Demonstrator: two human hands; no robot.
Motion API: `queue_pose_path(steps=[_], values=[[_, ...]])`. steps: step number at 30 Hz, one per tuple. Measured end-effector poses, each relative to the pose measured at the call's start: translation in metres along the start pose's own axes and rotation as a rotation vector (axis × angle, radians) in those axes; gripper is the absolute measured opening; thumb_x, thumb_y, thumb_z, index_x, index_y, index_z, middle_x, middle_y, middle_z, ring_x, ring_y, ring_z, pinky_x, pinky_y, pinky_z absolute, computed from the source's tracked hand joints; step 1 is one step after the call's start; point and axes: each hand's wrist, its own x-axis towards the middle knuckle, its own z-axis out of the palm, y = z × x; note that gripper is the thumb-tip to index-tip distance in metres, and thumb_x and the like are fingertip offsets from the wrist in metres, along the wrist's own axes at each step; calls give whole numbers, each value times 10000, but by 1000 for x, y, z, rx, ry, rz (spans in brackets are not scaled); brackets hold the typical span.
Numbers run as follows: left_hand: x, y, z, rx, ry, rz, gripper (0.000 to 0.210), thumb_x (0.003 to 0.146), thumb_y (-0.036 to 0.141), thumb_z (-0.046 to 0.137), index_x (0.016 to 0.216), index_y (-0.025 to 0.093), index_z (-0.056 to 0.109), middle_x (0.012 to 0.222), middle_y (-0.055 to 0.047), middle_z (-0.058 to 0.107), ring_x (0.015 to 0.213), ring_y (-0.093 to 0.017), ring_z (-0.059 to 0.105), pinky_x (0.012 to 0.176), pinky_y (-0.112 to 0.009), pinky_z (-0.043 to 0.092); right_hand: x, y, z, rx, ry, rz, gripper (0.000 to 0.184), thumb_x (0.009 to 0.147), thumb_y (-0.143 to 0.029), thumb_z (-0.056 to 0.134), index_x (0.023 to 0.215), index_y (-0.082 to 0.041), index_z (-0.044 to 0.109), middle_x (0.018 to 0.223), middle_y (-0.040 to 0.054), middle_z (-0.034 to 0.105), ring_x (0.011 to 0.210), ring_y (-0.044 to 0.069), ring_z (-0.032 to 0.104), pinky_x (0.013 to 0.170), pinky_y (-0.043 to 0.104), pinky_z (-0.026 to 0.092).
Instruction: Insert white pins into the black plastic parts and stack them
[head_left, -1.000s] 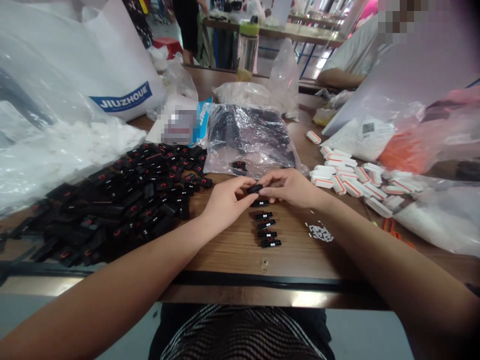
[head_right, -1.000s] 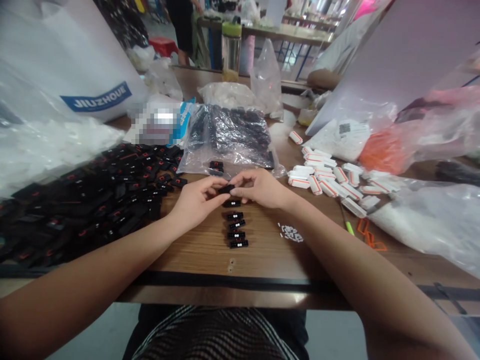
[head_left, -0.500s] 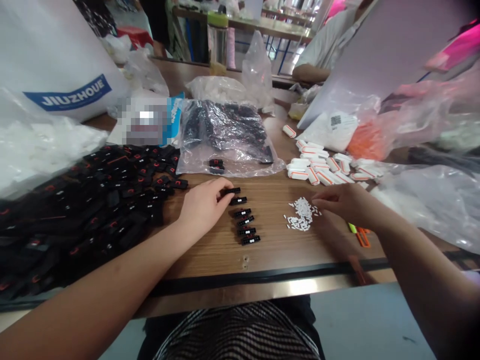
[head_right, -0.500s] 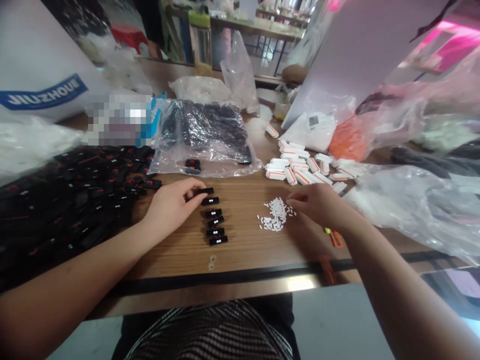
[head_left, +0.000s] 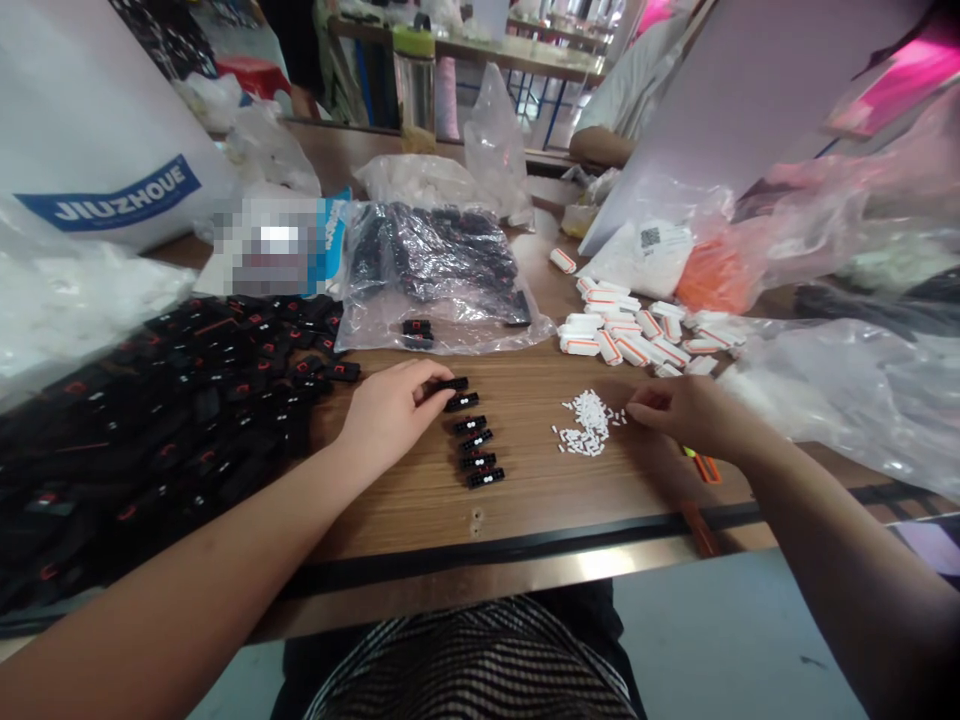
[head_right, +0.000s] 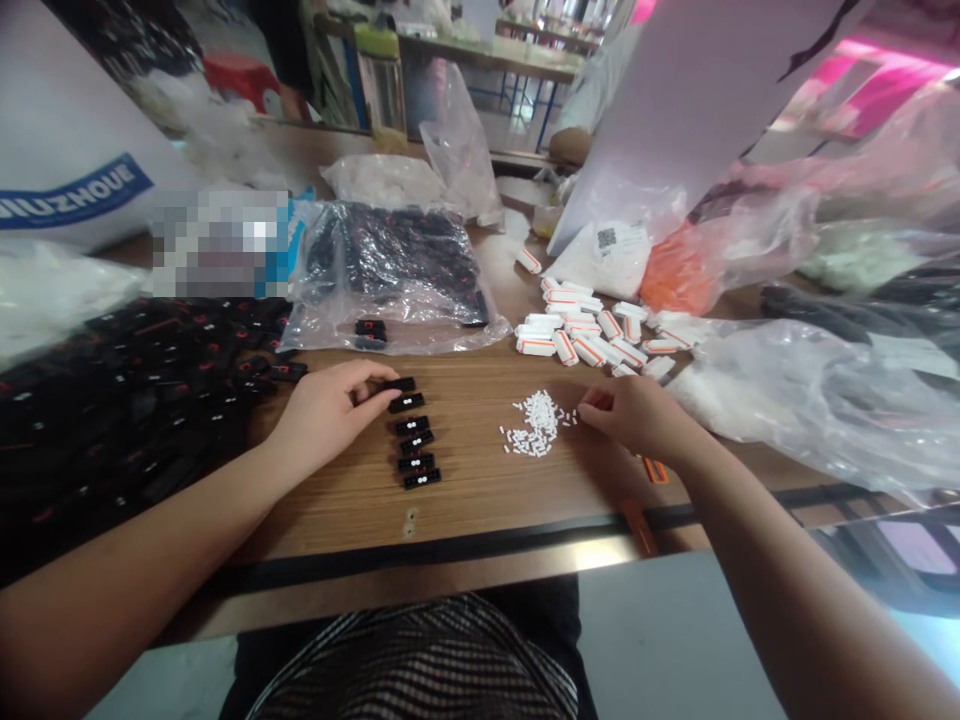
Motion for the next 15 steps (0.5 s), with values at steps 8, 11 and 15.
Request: queue_pose_path(steps=[8,11,15], values=[[1,2,-2,3,-8,-20,157,874,274,691,1021,229,722,744,11,653,657,-146,558,656,-277,398,-3,2,-3,137,53,-21,250,786,-433,639,820,-238,791,769,23,765,677,189,659,622,310,464],[1,2,-2,-10,-12,-23,155,875,280,687,1017,230,723,745,9,654,659,-148,557,654,-278,398,-6,0,-2,96,36,-32,245,801,-432,626,780,-240,778,770,15,764,681,187,664,633,312,470],[0,2,-2,-10,-15,-23,160,876,296,681,1016,232,726,727,11,648,654,-150,557,646,-277,395,-11,-4,-2,16,40,-164,233,827,-374,578,827,-253,778,825,7,772,707,183,675,663,315,479]])
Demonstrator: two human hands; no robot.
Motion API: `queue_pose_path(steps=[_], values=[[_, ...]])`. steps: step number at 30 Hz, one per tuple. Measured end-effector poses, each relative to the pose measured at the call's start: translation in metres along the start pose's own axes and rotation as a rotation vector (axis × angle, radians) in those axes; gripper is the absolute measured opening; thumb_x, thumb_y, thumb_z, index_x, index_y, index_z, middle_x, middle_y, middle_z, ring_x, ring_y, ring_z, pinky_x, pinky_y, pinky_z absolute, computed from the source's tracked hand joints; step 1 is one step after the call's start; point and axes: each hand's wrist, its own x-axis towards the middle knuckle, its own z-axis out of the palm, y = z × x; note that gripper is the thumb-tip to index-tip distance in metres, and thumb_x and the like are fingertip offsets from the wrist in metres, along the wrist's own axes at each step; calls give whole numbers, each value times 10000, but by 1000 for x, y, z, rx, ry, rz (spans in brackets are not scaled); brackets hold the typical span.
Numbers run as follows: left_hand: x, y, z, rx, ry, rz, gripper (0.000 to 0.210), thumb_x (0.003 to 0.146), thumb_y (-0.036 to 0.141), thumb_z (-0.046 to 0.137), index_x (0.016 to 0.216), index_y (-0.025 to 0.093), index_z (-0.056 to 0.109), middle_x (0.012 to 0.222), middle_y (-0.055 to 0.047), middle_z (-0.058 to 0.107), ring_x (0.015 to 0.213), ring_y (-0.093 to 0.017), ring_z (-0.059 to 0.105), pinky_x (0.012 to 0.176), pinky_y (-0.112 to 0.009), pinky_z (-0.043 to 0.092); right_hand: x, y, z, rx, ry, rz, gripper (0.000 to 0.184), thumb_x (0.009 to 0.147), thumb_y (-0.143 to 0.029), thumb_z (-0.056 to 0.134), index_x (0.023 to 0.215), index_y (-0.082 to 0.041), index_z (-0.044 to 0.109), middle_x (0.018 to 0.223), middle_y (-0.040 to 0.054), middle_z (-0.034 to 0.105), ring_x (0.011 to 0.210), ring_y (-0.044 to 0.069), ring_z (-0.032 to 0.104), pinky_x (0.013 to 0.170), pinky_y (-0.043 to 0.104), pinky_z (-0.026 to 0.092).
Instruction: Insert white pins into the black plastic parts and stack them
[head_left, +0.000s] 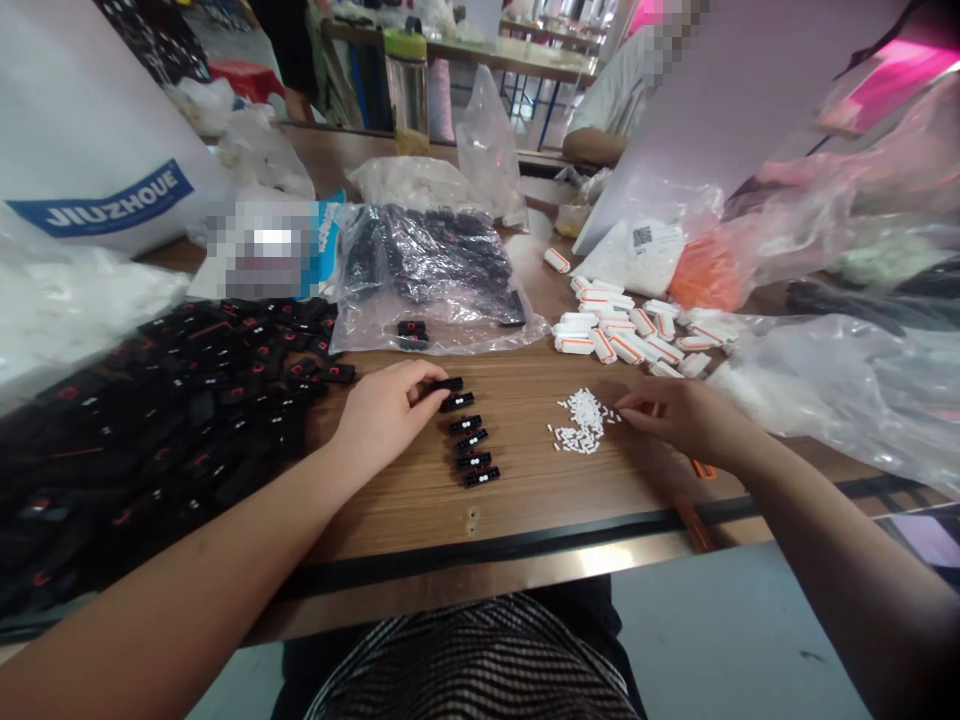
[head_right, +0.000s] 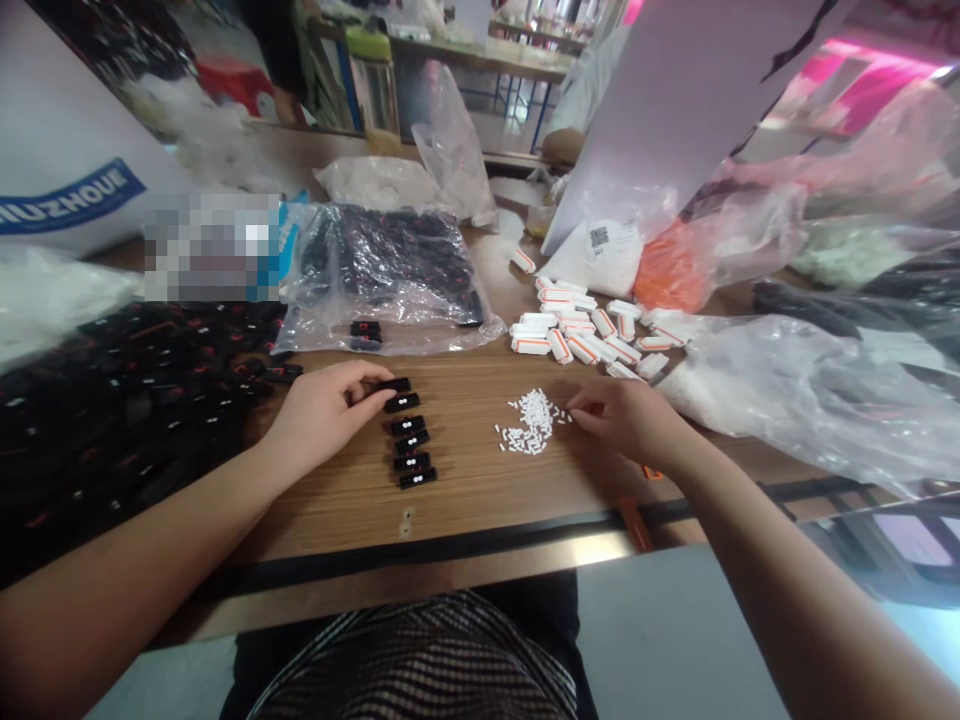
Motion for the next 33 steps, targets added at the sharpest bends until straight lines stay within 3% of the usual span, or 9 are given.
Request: queue_pose_path(steps=[6,15,18,23,29,33], values=[[0,-3,0,3,-6,12,171,878,311,671,1025,239,722,699,15,628,653,-152,557,638,-277,391,-8,5,-4,-34,7,-76,282,852,-365,541,959,-293,791,1019,13,780,866,216,699,773,364,505],[0,-2,0,-7,3,24,157,879,304,671,1010,231,719,724,6,647,661,-153,562,645,-282,399,-8,-1,6,72,168,131,313,845,-427,585,982,-247,801,850,37,781,697,211,677,662,339,508],[0,-1,-1,-7,-1,11,163,880,304,674,1017,229,720,723,7,645,657,-152,563,645,-281,402,1,-6,9,87,199,138,319,843,-448,593,952,-233,801,842,39,778,700,210,681,661,328,500],[0,1,-2,1,-20,-3,156,882,281,678,1021,224,720,741,6,650,659,-150,563,654,-280,403,13,-9,14,79,138,51,253,821,-435,624,865,-248,788,786,12,762,682,181,661,643,304,469],[1,1,-2,0,-13,10,147,878,277,678,1012,230,715,732,10,644,654,-150,557,644,-278,393,20,-7,10,29,107,186,247,791,-416,610,678,-225,720,606,17,705,556,174,627,535,302,424],[0,-1,-2,-1,-13,17,153,883,298,669,1014,232,714,714,11,632,655,-154,559,647,-280,398,19,-3,2,82,83,218,285,804,-420,598,644,-226,731,602,20,707,568,181,634,561,313,441]])
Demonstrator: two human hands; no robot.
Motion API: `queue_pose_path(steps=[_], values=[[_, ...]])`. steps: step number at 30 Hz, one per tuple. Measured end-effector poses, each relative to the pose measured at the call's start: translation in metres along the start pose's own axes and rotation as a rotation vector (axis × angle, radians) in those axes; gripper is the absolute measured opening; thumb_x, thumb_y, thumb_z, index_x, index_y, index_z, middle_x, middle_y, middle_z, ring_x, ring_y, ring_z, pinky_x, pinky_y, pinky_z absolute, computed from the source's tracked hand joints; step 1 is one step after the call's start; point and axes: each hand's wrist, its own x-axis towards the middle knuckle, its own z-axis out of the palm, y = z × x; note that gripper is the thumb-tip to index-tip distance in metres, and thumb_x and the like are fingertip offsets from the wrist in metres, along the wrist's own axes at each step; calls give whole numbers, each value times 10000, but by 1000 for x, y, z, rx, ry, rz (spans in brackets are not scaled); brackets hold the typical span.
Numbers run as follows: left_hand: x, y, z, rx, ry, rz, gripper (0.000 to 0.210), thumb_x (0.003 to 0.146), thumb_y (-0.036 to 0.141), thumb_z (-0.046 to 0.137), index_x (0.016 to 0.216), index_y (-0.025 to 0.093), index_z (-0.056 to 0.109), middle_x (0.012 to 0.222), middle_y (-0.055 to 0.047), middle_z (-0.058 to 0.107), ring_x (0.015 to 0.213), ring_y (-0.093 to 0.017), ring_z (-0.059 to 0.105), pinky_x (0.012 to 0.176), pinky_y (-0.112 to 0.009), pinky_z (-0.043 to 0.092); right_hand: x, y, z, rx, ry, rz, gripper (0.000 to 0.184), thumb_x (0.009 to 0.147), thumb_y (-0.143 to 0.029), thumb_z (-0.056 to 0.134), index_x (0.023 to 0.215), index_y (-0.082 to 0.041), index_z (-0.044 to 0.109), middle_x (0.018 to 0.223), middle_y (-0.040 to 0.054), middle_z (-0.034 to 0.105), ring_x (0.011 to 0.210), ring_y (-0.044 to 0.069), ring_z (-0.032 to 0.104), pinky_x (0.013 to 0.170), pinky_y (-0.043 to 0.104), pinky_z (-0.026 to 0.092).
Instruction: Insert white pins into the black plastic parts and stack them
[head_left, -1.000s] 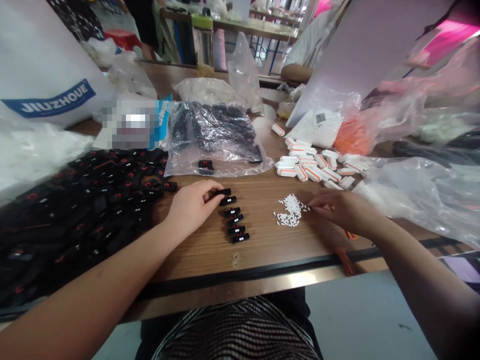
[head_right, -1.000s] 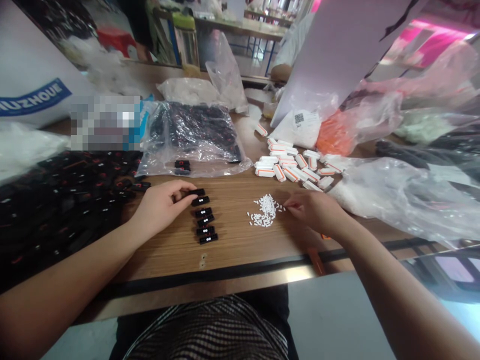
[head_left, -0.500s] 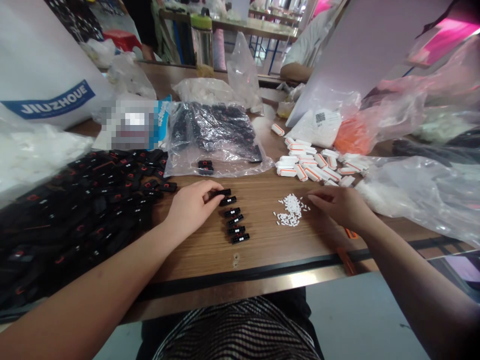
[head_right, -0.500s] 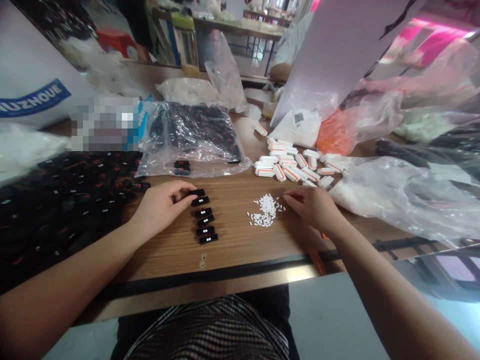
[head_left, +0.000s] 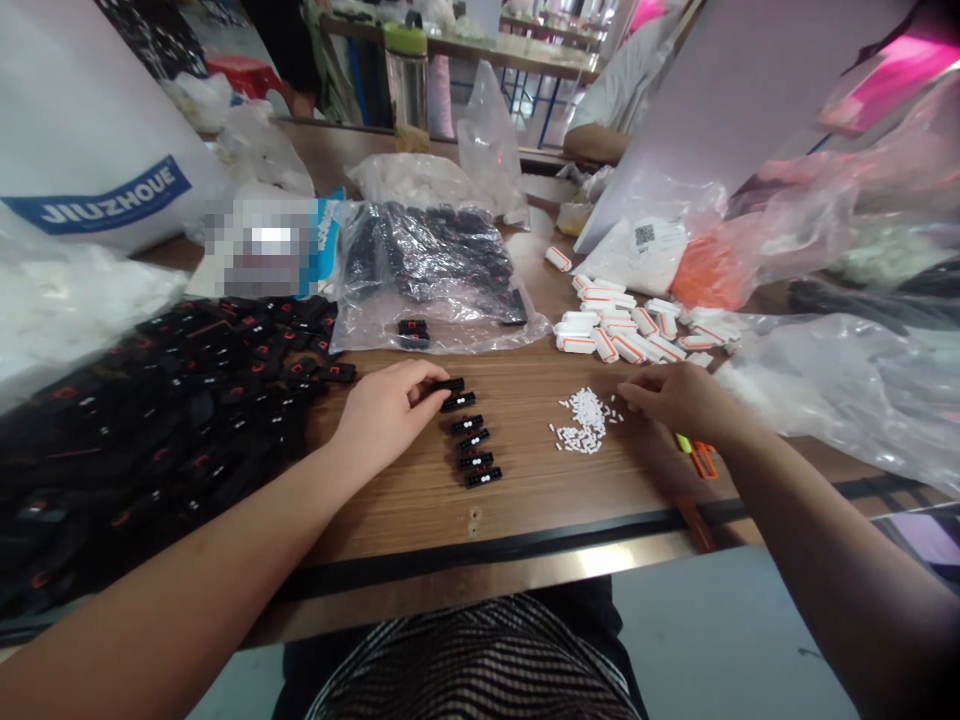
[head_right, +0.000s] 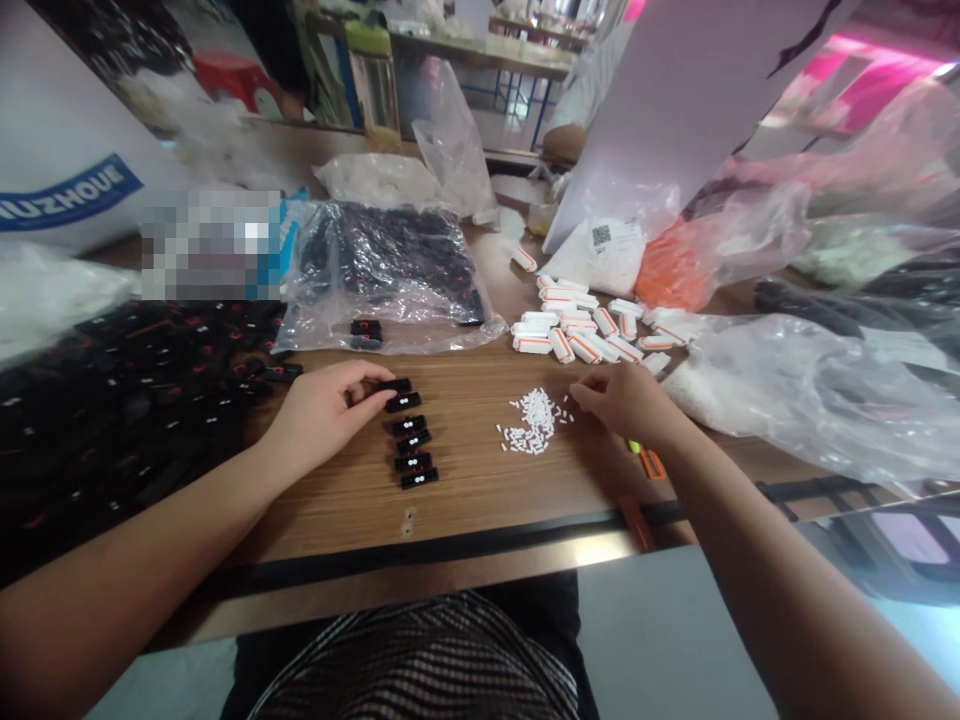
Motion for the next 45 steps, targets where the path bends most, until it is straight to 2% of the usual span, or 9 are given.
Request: queue_pose_path(steps=[6,14,19,22,24,29,32,36,45], values=[[-1,-3,1,-8,7,3,159,885,315,659,1016,243,713,685,17,615,640,-153,556,632,-275,398,-4,10,3,108,45,-9,272,778,-462,663,840,-239,807,810,29,780,757,217,698,689,331,500],[-1,-1,2,-18,14,-4,148,881,290,669,1010,234,713,706,15,618,649,-149,550,649,-280,399,-9,8,16,118,85,-55,263,796,-460,659,829,-236,793,826,30,777,745,220,692,701,344,500],[-1,1,2,-32,12,-2,123,876,270,664,986,230,704,725,15,638,666,-150,561,649,-281,395,-7,4,13,64,61,-19,273,770,-476,663,743,-222,760,660,34,716,604,211,631,590,343,438],[0,3,1,-38,11,-33,112,861,262,674,965,226,698,711,24,634,655,-146,558,636,-280,387,-4,-17,4,97,82,-37,256,775,-467,663,732,-225,736,643,48,695,589,196,607,569,336,422],[-1,4,1,-43,9,-52,102,851,260,682,947,228,695,704,29,630,652,-145,556,630,-281,382,-3,-44,1,159,117,-130,253,800,-474,650,766,-233,720,682,50,697,608,185,606,584,332,432],[-2,3,2,-61,16,-18,86,861,251,684,943,230,699,723,28,635,671,-145,562,632,-278,380,9,-128,21,352,35,-627,159,884,-344,597,814,-227,679,861,38,686,834,180,637,807,339,490],[-2,2,3,-72,34,6,86,856,248,697,941,232,703,746,26,652,688,-148,572,638,-278,385,22,-156,41,354,-7,-774,121,889,-276,603,812,-211,671,904,48,668,906,184,615,878,358,478],[-1,2,2,-62,33,3,104,849,235,706,954,231,701,775,20,678,709,-159,592,646,-284,396,36,-164,54,326,-19,-799,105,884,-253,618,811,-205,677,879,56,657,905,197,597,874,381,480],[-1,2,4,-72,33,10,104,848,231,713,951,223,698,789,16,693,704,-156,593,634,-276,389,37,-165,54,199,-3,-839,118,891,-256,601,813,-210,678,881,56,663,909,217,597,890,430,466]])
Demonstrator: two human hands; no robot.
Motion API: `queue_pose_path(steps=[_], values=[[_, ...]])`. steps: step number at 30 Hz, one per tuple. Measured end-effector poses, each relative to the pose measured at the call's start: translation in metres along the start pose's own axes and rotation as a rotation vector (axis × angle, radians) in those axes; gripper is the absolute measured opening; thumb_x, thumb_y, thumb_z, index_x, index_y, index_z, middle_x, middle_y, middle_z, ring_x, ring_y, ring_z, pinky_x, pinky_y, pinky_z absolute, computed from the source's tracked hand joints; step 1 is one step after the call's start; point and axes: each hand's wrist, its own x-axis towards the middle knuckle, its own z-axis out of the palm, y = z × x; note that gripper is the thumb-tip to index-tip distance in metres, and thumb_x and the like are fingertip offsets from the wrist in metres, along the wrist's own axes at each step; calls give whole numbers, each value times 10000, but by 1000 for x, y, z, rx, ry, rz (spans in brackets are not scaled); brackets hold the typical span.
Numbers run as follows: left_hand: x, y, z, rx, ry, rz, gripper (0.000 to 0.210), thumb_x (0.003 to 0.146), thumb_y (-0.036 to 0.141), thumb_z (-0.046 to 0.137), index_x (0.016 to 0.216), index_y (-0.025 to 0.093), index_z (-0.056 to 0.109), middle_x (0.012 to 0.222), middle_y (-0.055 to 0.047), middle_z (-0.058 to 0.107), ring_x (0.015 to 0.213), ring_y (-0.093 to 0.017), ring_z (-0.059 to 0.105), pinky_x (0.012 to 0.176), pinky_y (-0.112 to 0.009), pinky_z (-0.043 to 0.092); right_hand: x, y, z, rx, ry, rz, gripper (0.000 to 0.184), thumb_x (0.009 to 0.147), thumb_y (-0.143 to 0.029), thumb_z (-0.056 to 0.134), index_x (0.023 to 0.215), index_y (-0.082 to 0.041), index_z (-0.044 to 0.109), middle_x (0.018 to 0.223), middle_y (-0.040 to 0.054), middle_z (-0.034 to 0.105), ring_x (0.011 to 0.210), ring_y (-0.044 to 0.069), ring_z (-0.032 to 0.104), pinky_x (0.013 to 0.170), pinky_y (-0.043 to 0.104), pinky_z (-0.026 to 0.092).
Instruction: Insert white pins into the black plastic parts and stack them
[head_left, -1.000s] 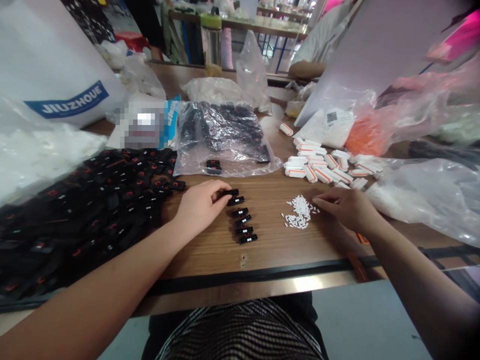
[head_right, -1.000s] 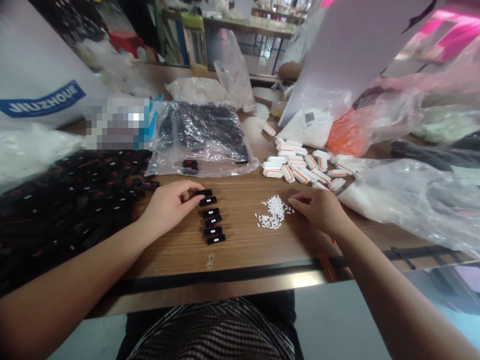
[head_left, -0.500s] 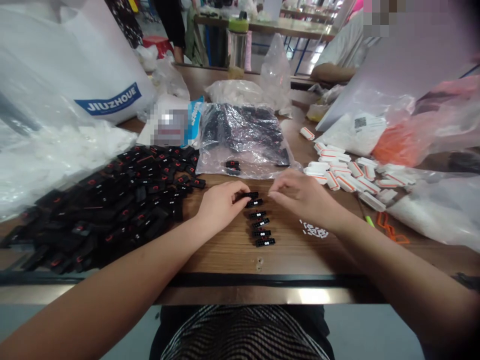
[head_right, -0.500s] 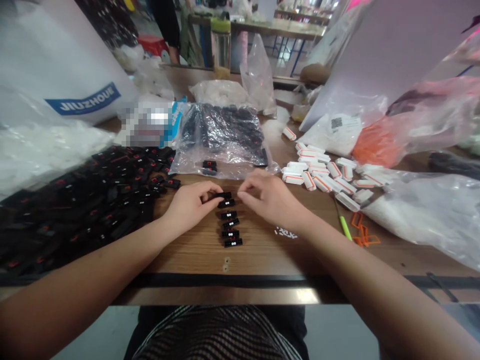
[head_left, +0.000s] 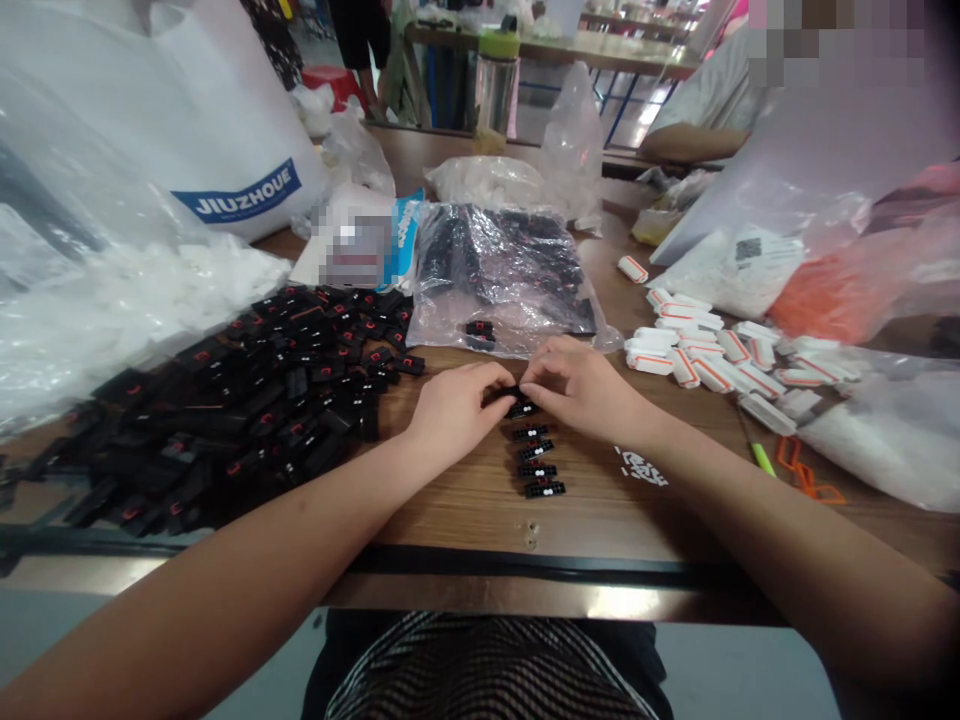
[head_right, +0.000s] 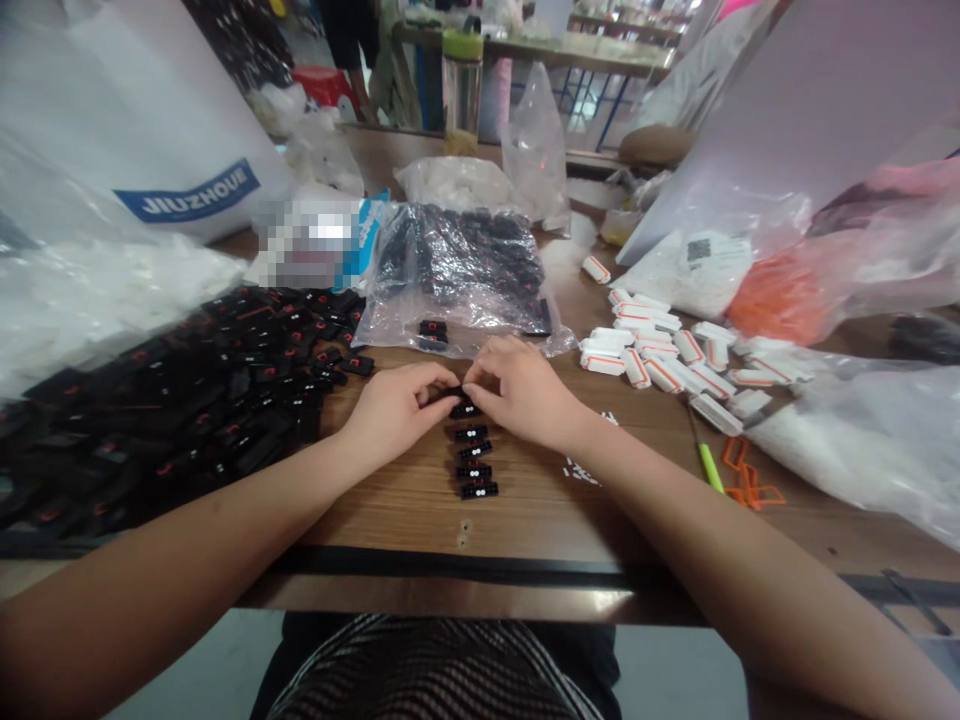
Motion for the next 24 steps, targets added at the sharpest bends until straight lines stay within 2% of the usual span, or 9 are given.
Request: queue_pose_path(steps=[15,24], values=[[0,1,-1,-2,11,7,104,842,223,717,945,216,703,766,19,680,703,-155,598,644,-282,394,0,3,2,-6,8,-21,114,891,-247,595,810,-195,656,864,59,646,873,205,577,861,407,469],[0,1,-1,-20,4,-2,101,842,223,709,943,216,703,760,18,672,681,-150,577,626,-275,375,3,-3,-6,-66,-82,-30,118,886,-238,570,822,-178,649,867,75,640,880,212,570,853,384,461]])
